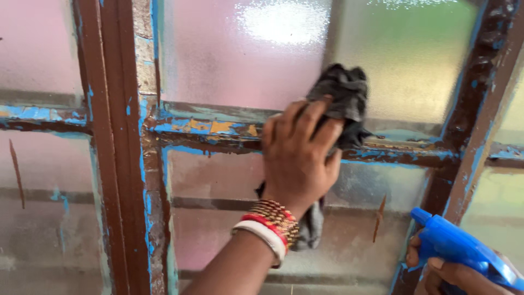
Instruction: The person cleans a window frame and glass panes by spraying a liquid from a bottle and wiping the surfaces with a cloth.
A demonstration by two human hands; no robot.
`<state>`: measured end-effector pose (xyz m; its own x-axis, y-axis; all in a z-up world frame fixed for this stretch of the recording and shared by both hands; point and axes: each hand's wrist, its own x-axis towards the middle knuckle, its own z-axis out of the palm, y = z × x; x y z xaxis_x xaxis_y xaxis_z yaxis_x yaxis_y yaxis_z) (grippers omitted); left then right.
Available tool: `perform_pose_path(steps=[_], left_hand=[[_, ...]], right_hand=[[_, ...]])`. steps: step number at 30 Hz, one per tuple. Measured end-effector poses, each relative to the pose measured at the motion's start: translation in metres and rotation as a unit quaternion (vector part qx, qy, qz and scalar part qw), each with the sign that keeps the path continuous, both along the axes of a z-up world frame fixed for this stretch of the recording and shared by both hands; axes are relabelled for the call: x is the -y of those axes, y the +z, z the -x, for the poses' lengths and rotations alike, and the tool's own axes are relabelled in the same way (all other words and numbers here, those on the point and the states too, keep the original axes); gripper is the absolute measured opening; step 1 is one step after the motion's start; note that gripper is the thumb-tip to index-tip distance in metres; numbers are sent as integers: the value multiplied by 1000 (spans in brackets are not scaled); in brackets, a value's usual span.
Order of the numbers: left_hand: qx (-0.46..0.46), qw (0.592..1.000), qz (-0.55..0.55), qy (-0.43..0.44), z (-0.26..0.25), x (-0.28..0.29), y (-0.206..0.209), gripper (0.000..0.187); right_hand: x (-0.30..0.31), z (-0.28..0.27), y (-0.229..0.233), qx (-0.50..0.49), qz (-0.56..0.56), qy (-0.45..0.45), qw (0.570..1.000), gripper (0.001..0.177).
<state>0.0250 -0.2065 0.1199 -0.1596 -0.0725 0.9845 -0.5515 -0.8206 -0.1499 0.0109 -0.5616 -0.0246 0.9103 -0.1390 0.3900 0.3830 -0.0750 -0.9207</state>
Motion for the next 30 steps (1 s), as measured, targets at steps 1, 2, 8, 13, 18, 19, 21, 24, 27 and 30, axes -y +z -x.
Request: perform_pose_path(steps=[1, 2, 8, 13, 18, 19, 21, 24, 27, 30], left_hand=[[8, 1000, -2, -25, 2, 2, -2, 39], [9, 1000, -1, -22, 2, -1, -4, 39], [21, 999, -10, 35, -11, -33, -74, 12], [-28, 998, 25, 59, -15, -104, -214, 20], [-66, 984, 65, 154, -6, -148, -306, 58], [-67, 983, 67, 159, -8, -146, -310, 58], [-86, 974, 149, 146, -13, -125, -312, 53], [-83, 988, 78, 108, -10, -111, -309, 59], [-111, 985, 69, 112, -3, -93, -315, 52], [-121, 984, 84, 98, -3, -86, -322, 52]], right_hand=[[-5, -4, -1, 6, -12, -2, 1000, 51], [-9, -7, -2, 14, -26, -5, 1000, 51], [-2, -11, -17, -1, -31, 9, 999, 51], [8, -12, -32, -19, -28, 34, 999, 51], [-13, -24, -64, -54, -54, 82, 994, 51], [-20, -28, -71, -61, -60, 92, 992, 51], [-35, -37, -84, -73, -70, 110, 989, 51], [-54, -49, -100, -83, -80, 125, 985, 51], [-70, -57, -116, -89, -88, 132, 983, 51], [-72, -59, -127, -86, -98, 127, 983, 51]])
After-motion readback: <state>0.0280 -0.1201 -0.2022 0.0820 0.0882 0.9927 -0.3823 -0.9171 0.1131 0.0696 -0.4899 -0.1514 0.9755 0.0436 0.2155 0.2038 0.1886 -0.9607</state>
